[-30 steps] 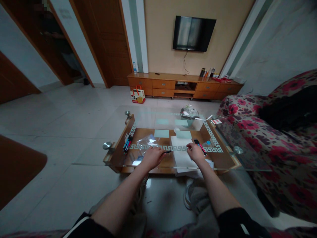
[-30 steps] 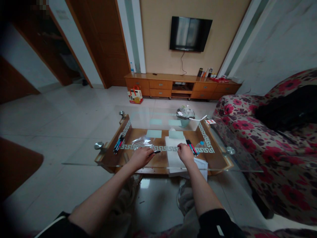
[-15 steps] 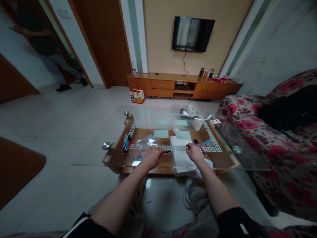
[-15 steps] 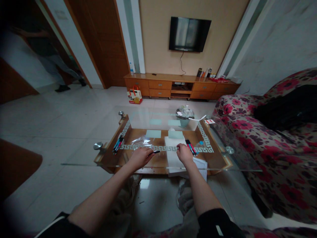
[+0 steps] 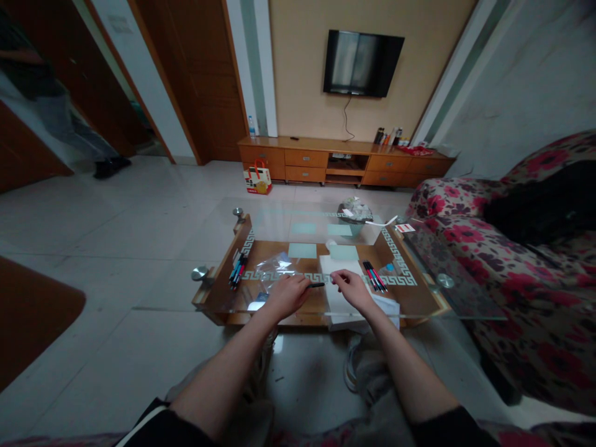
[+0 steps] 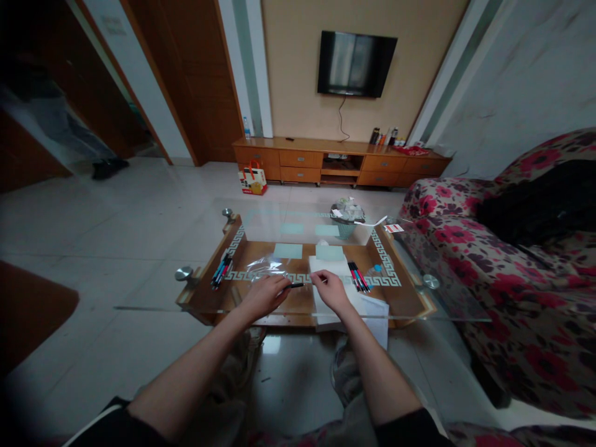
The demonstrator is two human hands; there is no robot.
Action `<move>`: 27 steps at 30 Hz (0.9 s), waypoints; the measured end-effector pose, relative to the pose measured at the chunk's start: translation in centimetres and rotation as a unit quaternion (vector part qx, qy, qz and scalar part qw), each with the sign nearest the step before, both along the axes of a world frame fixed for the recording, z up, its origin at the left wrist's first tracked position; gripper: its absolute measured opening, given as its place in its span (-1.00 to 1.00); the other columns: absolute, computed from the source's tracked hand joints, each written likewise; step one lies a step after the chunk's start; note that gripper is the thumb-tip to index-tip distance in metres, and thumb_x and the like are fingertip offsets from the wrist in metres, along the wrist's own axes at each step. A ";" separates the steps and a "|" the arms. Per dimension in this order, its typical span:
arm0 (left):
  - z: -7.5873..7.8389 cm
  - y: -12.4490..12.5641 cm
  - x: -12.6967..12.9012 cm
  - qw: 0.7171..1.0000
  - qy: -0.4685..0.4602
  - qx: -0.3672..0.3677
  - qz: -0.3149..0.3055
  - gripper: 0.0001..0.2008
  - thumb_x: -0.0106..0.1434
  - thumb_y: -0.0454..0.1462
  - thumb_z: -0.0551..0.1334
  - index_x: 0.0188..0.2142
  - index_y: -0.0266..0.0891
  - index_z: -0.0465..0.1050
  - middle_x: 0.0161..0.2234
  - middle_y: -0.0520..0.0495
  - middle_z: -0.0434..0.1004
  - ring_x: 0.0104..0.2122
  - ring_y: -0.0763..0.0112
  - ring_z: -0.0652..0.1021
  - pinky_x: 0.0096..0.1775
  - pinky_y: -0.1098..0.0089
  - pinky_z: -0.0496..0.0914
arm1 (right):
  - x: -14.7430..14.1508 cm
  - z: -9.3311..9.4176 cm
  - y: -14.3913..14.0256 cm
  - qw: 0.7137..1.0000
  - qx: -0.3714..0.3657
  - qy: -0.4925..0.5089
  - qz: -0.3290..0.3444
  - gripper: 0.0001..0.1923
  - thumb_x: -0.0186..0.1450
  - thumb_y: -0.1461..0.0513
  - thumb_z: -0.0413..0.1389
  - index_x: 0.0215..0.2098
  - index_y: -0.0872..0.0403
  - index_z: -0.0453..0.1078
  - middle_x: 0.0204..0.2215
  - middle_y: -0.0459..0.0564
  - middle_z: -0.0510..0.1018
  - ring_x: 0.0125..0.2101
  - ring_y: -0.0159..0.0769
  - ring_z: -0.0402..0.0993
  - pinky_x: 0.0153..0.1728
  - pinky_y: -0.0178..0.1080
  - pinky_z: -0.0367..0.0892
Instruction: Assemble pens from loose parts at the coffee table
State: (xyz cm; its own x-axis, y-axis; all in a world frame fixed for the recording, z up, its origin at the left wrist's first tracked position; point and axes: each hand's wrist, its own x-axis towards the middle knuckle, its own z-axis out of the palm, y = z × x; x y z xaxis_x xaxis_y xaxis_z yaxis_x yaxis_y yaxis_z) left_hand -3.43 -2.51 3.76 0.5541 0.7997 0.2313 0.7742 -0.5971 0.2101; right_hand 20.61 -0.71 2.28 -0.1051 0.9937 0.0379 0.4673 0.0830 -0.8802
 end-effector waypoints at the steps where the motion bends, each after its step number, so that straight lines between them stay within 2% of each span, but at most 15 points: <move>1: 0.0 0.0 0.0 1.000 -0.002 0.001 -0.008 -0.81 0.42 -0.21 0.08 -0.13 -0.17 0.44 -0.21 -0.11 0.53 -0.16 0.26 0.52 -0.09 0.28 0.33 | -0.6 -0.1 -0.2 0.999 -0.033 0.022 0.019 -0.53 0.35 -0.09 0.00 -0.28 0.12 0.50 -0.38 -0.01 0.58 -0.48 -0.34 0.41 -0.42 -0.31 0.29; 3: -0.1 0.1 0.1 1.000 -0.007 0.005 -0.025 -0.82 0.42 -0.22 0.09 -0.12 -0.16 0.44 -0.20 -0.10 0.53 -0.15 0.26 0.52 -0.08 0.28 0.32 | -1.5 -0.2 -0.6 0.994 -0.094 0.047 0.041 -0.46 0.33 -0.15 0.00 -0.33 0.14 0.50 -0.44 0.00 0.58 -0.53 -0.37 0.38 -0.49 -0.33 0.24; 7: -0.4 0.3 0.1 0.998 -0.011 0.019 -0.057 -0.82 0.41 -0.22 0.12 -0.06 -0.13 0.45 -0.19 -0.08 0.52 -0.14 0.27 0.52 -0.08 0.28 0.32 | -2.8 -0.2 -1.0 0.972 -0.219 0.079 0.029 -0.36 0.30 -0.22 -0.01 -0.42 0.17 0.49 -0.54 0.03 0.56 -0.61 -0.42 0.33 -0.58 -0.36 0.14; 10: -0.8 0.4 0.1 0.997 -0.015 0.028 -0.070 -0.81 0.40 -0.21 0.15 -0.03 -0.11 0.44 -0.19 -0.07 0.52 -0.13 0.28 0.52 -0.10 0.29 0.31 | -3.2 -0.2 -1.1 0.956 -0.276 0.087 0.042 -0.33 0.31 -0.23 -0.02 -0.51 0.17 0.46 -0.62 0.03 0.52 -0.63 -0.43 0.33 -0.59 -0.37 0.11; 16: -1.1 0.6 -0.1 0.997 -0.030 0.033 -0.070 -0.82 0.39 -0.20 0.17 -0.05 -0.09 0.46 -0.22 -0.04 0.53 -0.17 0.31 0.53 -0.12 0.31 0.30 | -3.2 0.0 -1.3 0.957 -0.268 0.093 0.054 -0.40 0.28 -0.19 0.07 -0.51 0.16 0.47 -0.62 -0.01 0.51 -0.62 -0.44 0.32 -0.58 -0.36 0.09; 27: -0.4 0.4 0.1 0.998 -0.033 0.027 -0.054 -0.81 0.41 -0.17 0.15 -0.07 -0.07 0.50 -0.22 -0.03 0.57 -0.20 0.32 0.52 -0.11 0.30 0.26 | -2.8 0.5 -1.4 0.967 -0.231 0.096 0.055 -0.44 0.22 -0.19 0.15 -0.44 0.17 0.54 -0.54 0.03 0.57 -0.54 -0.39 0.38 -0.53 -0.35 0.14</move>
State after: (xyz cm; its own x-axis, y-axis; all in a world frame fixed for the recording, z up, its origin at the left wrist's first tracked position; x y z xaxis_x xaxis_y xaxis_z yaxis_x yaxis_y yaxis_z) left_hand -3.34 -2.11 3.37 0.6190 0.7213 0.3107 0.6900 -0.6884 0.2236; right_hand 17.83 -2.11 2.79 -0.2470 0.8923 -0.3778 0.3017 -0.2997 -0.9051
